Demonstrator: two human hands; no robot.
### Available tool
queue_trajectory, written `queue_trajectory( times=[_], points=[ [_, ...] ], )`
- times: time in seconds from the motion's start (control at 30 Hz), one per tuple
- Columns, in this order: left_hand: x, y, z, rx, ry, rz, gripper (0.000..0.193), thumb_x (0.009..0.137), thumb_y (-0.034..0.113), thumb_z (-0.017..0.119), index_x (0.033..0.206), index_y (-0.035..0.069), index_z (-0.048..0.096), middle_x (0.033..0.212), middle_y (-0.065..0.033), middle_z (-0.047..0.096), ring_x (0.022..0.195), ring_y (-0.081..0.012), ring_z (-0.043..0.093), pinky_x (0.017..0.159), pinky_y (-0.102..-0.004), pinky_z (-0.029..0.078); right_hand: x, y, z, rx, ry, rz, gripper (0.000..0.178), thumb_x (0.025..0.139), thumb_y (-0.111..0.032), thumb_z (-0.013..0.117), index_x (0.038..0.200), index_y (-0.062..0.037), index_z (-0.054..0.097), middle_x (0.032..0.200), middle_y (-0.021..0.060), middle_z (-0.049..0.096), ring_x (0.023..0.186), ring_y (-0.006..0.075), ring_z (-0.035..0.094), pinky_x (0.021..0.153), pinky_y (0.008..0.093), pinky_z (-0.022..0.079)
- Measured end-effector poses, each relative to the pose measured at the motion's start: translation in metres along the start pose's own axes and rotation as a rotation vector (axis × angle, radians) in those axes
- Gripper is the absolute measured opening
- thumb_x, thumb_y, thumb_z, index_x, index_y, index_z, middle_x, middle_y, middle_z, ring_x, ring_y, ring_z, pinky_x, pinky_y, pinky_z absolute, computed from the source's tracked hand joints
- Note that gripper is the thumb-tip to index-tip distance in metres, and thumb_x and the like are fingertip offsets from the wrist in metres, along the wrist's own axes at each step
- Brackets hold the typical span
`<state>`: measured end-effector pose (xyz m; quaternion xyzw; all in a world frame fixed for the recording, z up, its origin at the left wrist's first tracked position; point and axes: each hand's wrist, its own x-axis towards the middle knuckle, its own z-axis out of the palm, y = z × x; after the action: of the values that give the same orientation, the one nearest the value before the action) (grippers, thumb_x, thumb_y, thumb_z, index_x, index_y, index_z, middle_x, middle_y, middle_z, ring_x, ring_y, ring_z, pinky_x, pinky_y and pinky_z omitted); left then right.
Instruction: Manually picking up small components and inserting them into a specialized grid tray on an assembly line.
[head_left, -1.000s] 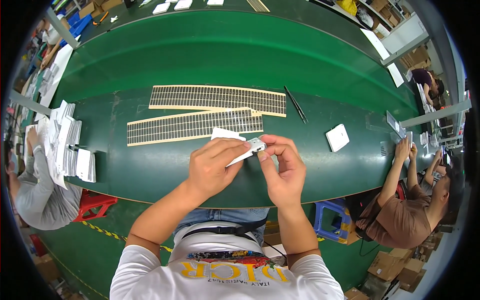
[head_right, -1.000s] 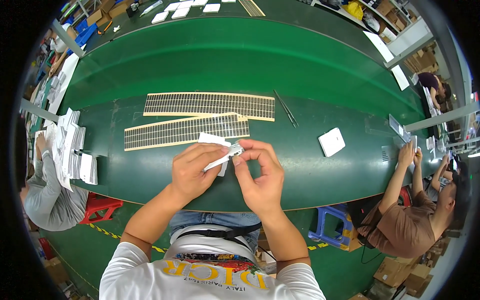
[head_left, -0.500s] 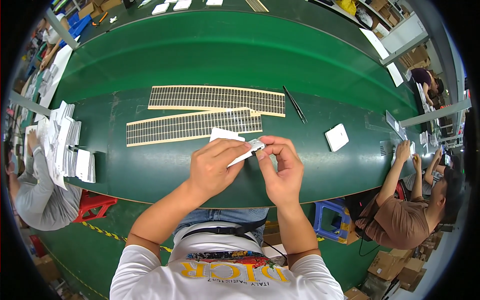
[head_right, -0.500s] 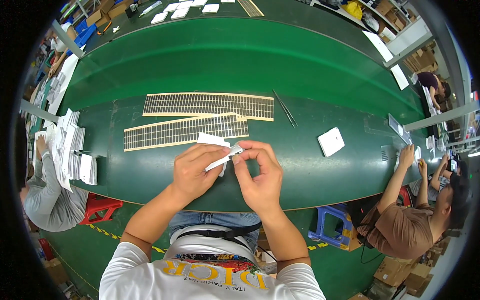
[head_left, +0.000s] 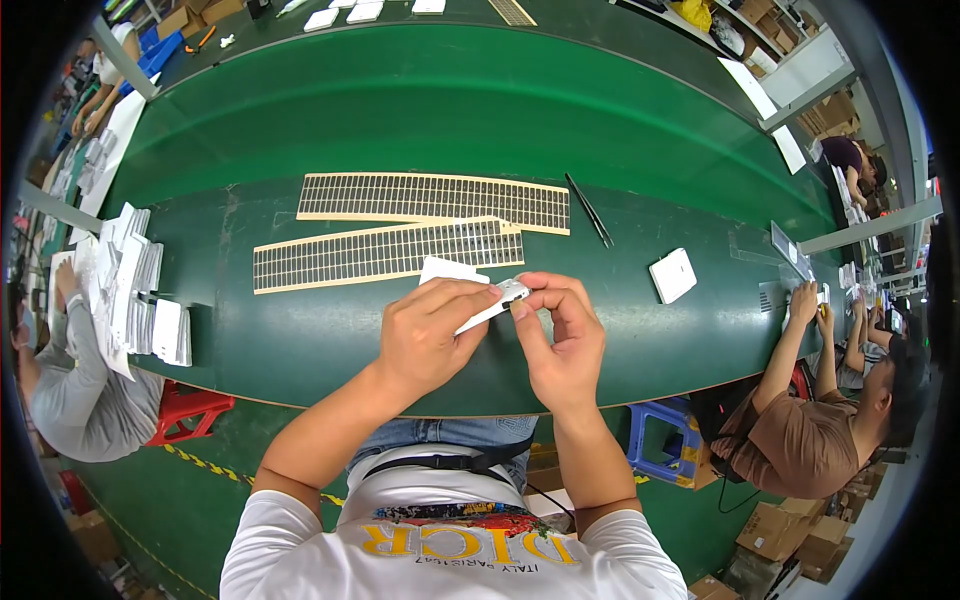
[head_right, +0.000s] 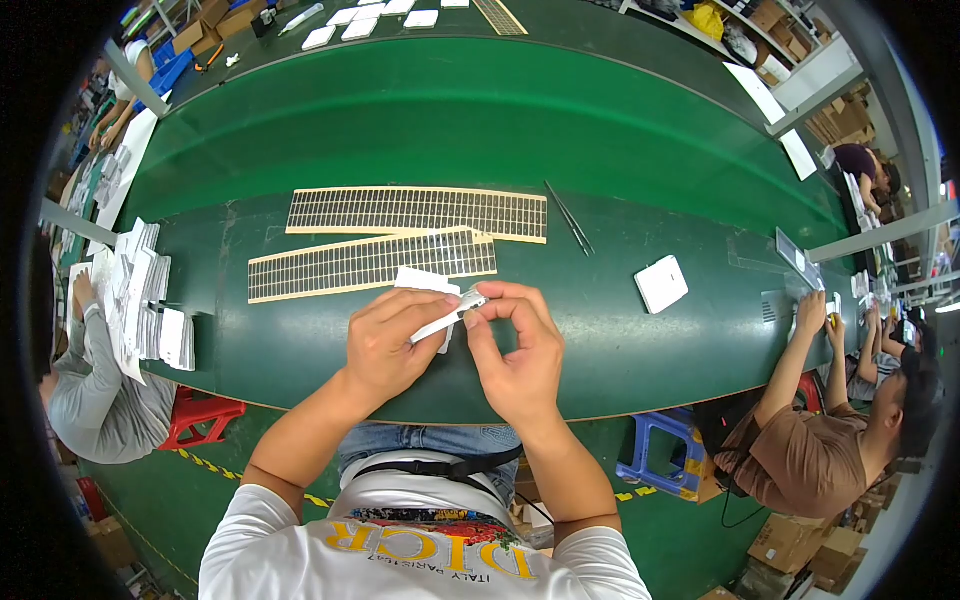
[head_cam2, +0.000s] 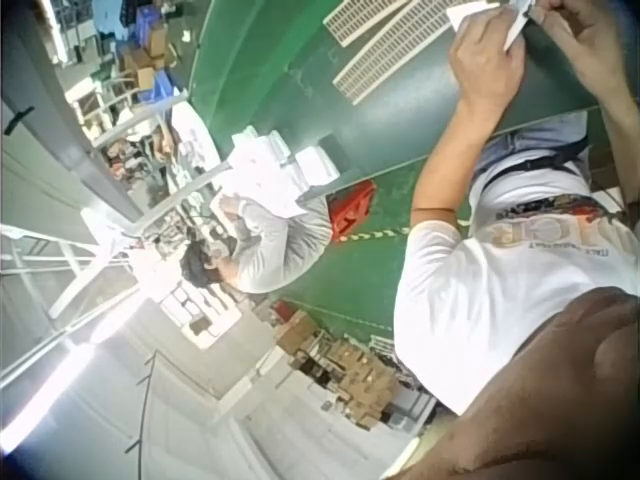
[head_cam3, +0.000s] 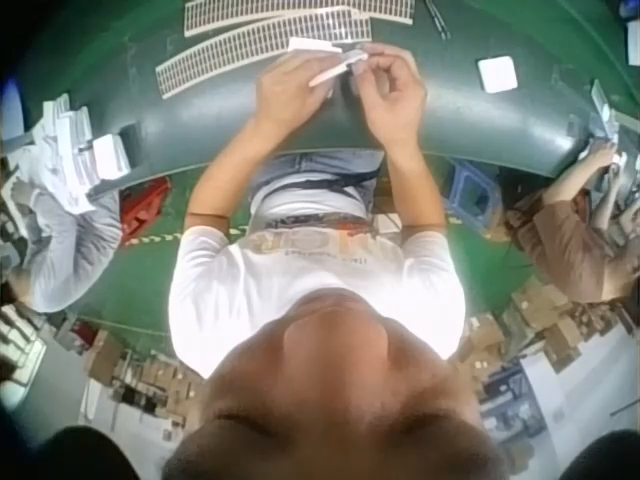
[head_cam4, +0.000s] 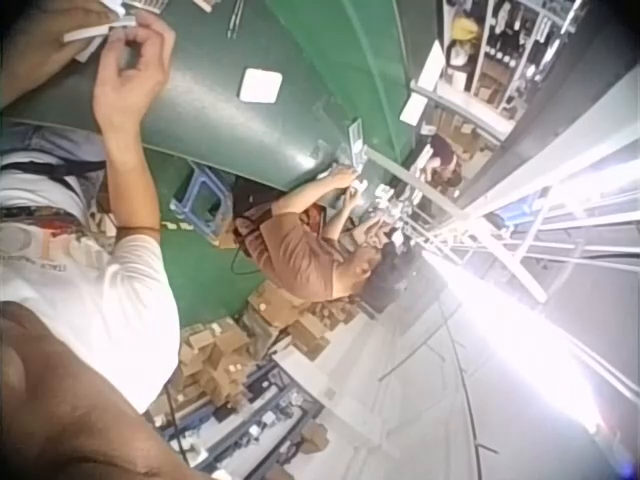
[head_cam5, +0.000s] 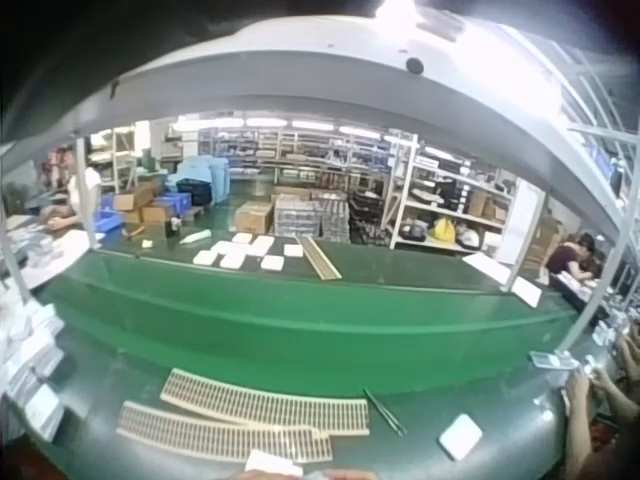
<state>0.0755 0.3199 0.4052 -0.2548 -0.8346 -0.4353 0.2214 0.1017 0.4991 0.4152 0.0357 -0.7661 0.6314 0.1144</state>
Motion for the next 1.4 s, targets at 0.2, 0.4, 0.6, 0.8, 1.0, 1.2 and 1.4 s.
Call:
queue_trajectory(
  times=[0.2, 0.4, 0.6, 0.8, 1.0, 1.2, 1.4],
  points=[
    [-0.001, 0.0, 0.0, 0.018, 0.005, 0.004, 0.028, 0.078, 0.002, 0.081, 0.105, 0.01, 0.079, 0.104, -0.0025, 0.079, 0.092, -0.0227, 0.076, 0.075, -0.0341, 0.062, 0.0, -0.011, 0.002, -0.141, 0.012, -0.072, 0.008, 0.093, 0.003, 0.073, 0.099, 0.0017, 0.069, 0.123, 0.0144, 0.069, 0.112, 0.0223, 0.067, 0.1, 0.0332, 0.051],
    [-0.002, 0.0, 0.0, 0.035, 0.004, 0.014, 0.031, 0.077, 0.002, 0.081, 0.106, 0.009, 0.079, 0.105, -0.0021, 0.079, 0.093, -0.0222, 0.076, 0.075, -0.0337, 0.062, 0.002, -0.009, 0.004, -0.452, 0.051, -0.401, 0.015, 0.087, 0.001, 0.074, 0.101, -0.0016, 0.068, 0.119, 0.0136, 0.07, 0.108, 0.0306, 0.071, 0.103, 0.0468, 0.05],
    [-0.002, -0.001, -0.001, 0.027, 0.007, 0.009, 0.03, 0.077, 0.002, 0.081, 0.107, 0.009, 0.079, 0.106, -0.0024, 0.079, 0.093, -0.0228, 0.076, 0.075, -0.0342, 0.062, 0.001, -0.015, 0.001, -0.756, 0.086, -0.544, 0.026, 0.082, -0.003, 0.077, 0.106, -0.004, 0.068, 0.12, 0.0112, 0.07, 0.11, 0.0321, 0.07, 0.108, 0.0565, 0.046],
    [-0.002, -0.001, -0.003, 0.0, 0.004, -0.008, 0.028, 0.079, 0.002, 0.081, 0.106, 0.009, 0.079, 0.105, -0.0039, 0.079, 0.091, -0.0246, 0.076, 0.076, -0.0351, 0.062, 0.001, -0.008, -0.004, -0.627, 0.052, -0.54, 0.03, 0.082, -0.003, 0.079, 0.11, -0.004, 0.07, 0.123, 0.0116, 0.07, 0.11, 0.032, 0.069, 0.109, 0.056, 0.046],
    [-0.001, -0.003, -0.001, -0.052, -0.007, -0.022, 0.026, 0.08, 0.002, 0.081, 0.105, 0.008, 0.079, 0.104, -0.0064, 0.079, 0.09, -0.0263, 0.076, 0.076, -0.0358, 0.062, 0.002, 0.001, -0.004, -0.575, 0.038, -0.513, 0.032, 0.082, -0.001, 0.079, 0.112, -0.0036, 0.07, 0.124, 0.0127, 0.071, 0.111, 0.0334, 0.069, 0.111, 0.0558, 0.046],
    [0.007, 0.003, 0.007, -0.192, -0.073, 0.005, 0.026, 0.082, 0.005, 0.082, 0.108, 0.007, 0.079, 0.104, -0.0087, 0.079, 0.091, -0.0272, 0.076, 0.077, -0.036, 0.062, 0.005, 0.013, -0.021, -0.459, 0.024, -0.392, 0.027, 0.089, 0.0, 0.073, 0.115, -0.0061, 0.07, 0.114, 0.0104, 0.075, 0.105, 0.0327, 0.07, 0.108, 0.0536, 0.049],
    [0.007, 0.001, -0.001, -0.219, -0.095, -0.088, 0.028, 0.086, 0.011, 0.084, 0.113, 0.006, 0.079, 0.105, -0.012, 0.079, 0.094, -0.0282, 0.075, 0.081, -0.0368, 0.06, 0.037, 0.03, -0.101, -0.554, 0.028, -0.109, 0.024, 0.103, -0.003, 0.06, 0.124, -0.0024, 0.072, 0.111, 0.0128, 0.078, 0.105, 0.031, 0.073, 0.096, 0.0379, 0.055]
  ],
)
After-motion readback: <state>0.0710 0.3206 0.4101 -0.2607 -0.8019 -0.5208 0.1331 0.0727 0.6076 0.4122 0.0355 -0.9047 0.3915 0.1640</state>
